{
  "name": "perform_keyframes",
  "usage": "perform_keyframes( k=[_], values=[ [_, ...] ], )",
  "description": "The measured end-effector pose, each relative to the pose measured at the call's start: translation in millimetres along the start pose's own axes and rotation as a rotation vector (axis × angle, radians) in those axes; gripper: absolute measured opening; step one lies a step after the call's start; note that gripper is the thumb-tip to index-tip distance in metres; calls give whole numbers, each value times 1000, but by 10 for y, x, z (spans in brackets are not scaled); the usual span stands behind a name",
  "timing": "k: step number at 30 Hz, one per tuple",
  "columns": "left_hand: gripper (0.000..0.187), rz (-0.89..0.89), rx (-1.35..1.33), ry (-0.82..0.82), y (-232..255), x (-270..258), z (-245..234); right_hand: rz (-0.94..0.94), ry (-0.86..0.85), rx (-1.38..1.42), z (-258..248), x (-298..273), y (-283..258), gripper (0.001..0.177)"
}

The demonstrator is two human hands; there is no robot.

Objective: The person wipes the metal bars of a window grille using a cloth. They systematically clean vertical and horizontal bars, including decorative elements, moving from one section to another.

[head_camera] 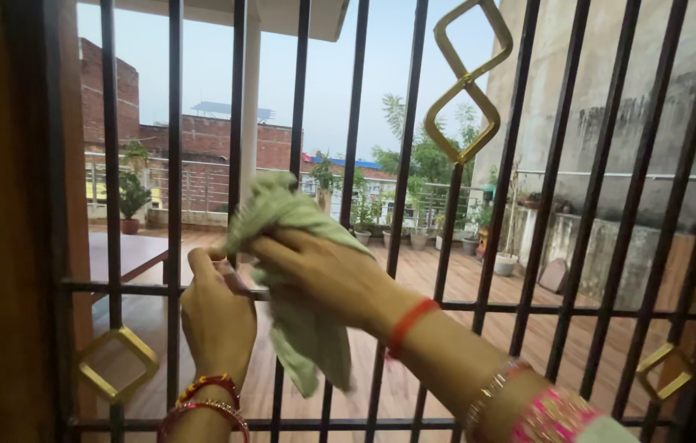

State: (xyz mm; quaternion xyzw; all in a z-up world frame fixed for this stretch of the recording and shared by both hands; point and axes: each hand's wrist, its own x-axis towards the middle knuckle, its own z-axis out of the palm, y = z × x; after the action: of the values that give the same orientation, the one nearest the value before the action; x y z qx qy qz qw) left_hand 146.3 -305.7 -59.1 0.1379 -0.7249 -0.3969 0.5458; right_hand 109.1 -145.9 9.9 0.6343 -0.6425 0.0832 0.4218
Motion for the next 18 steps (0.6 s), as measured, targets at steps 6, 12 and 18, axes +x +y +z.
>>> perform_keyframes(
  k=[6,12,18],
  values=[
    [16,309,78,177,-351,-41,211,237,-175,-14,548,312,68,48],
    [19,126,-178,275,-529,86,180,362,-197,32,818,192,12,42],
    [13,302,44,399,-506,66,106,285,-245,104,940,-88,-306,38]
  ],
)
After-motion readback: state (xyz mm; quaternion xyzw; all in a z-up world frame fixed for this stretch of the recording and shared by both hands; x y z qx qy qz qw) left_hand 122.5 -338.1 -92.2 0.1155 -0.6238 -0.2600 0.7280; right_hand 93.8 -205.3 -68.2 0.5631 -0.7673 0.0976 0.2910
